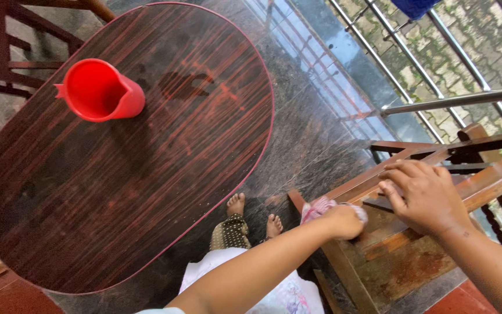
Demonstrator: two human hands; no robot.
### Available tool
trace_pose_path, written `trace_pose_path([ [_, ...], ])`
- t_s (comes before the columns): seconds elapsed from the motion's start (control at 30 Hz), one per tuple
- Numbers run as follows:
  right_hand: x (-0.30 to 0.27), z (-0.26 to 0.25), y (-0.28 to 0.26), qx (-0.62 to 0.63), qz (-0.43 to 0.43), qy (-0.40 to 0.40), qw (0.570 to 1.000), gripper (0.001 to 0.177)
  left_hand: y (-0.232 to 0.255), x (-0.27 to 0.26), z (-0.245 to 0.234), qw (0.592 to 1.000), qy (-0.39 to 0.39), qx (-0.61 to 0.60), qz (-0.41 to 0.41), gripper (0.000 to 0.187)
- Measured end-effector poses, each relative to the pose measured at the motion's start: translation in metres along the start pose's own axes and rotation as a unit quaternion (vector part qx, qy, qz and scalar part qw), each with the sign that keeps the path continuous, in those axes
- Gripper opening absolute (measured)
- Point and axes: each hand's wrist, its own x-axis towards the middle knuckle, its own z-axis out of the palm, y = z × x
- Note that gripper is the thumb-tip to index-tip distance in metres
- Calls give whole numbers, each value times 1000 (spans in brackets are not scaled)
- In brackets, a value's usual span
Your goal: The person wipes a wooden chair with a cloth on a balcony. They clean the seat, backrest, and legs of the chair using a striped cloth, moving around the chair to reach different parts.
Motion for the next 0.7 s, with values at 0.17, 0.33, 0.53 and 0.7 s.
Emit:
trace_pose_path([
  [0.17,-9,5,3,-4,-9,35,999,32,53,-66,-48,985,44,-164,-26,39],
  [0.33,-3,9,1,-16,-3,36,999,31,41,-73,-48,983,61,-165,-53,37],
  [0.53,-5,7,4,-21,1,44,999,30,42,-85,-43,972,122,-198,15,36],
  [0.7,-18,9,6,24,-27,123,992,28,78,-117,-50,957,127,-251,71,35],
])
